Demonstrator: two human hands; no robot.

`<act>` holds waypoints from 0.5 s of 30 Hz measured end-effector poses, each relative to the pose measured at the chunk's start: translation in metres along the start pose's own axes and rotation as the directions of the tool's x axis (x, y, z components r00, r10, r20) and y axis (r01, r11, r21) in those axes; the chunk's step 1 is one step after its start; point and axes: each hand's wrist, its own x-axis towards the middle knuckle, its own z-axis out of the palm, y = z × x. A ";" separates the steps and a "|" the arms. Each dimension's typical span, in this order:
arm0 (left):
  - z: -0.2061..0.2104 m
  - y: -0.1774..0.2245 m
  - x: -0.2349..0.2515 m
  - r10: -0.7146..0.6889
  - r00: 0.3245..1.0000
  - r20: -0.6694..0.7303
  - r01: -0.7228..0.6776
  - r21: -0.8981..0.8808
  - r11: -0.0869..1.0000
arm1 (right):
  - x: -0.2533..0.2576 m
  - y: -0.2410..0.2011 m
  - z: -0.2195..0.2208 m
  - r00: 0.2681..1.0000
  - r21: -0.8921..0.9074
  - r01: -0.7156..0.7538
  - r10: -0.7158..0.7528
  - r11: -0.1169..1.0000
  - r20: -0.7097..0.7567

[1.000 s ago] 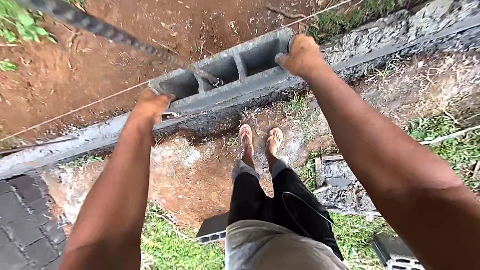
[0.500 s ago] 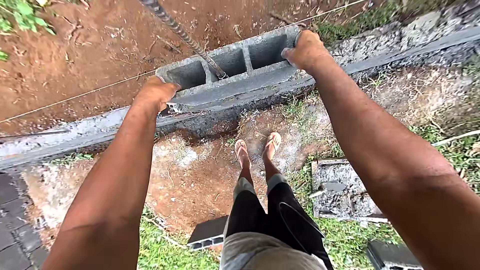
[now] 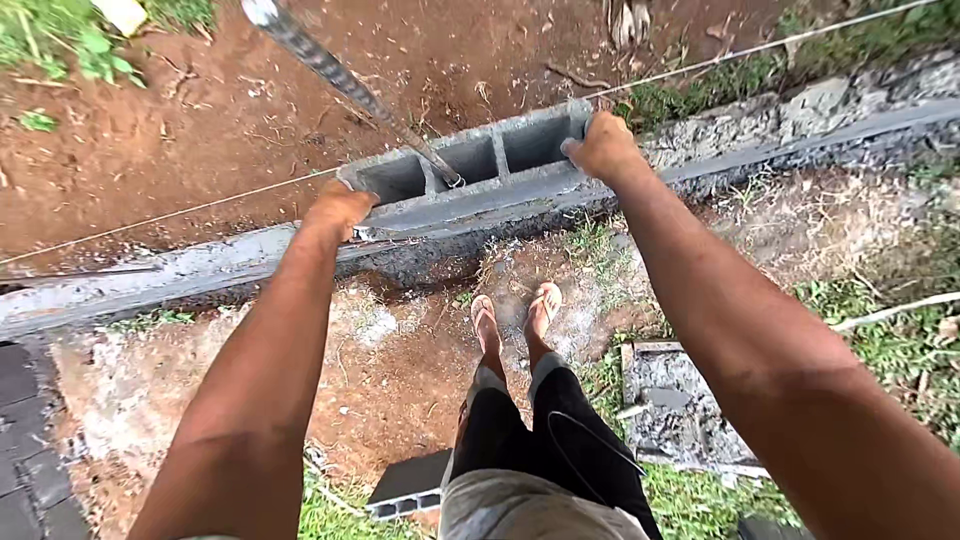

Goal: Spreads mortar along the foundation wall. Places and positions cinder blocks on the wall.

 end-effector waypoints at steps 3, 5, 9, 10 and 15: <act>0.001 0.000 0.003 0.001 1.000 0.003 -0.001 -0.011 1.000 | -0.002 -0.001 -0.003 1.000 -0.005 -0.012 0.012 1.000 0.017; 0.001 -0.001 0.004 -0.010 1.000 0.006 0.010 -0.024 1.000 | -0.003 -0.003 -0.003 0.999 -0.001 -0.024 0.024 1.000 0.027; 0.001 -0.002 0.006 -0.022 1.000 0.018 0.022 -0.011 1.000 | -0.003 -0.003 -0.006 0.996 -0.002 -0.055 0.055 0.998 0.065; 0.001 -0.004 0.009 -0.029 0.999 0.015 0.029 0.004 1.000 | -0.002 -0.004 -0.007 0.995 0.003 -0.061 0.061 0.998 0.077; -0.002 -0.008 0.013 -0.022 0.999 0.029 0.020 0.072 0.997 | 0.003 -0.001 -0.002 0.994 0.067 -0.086 0.081 0.994 0.077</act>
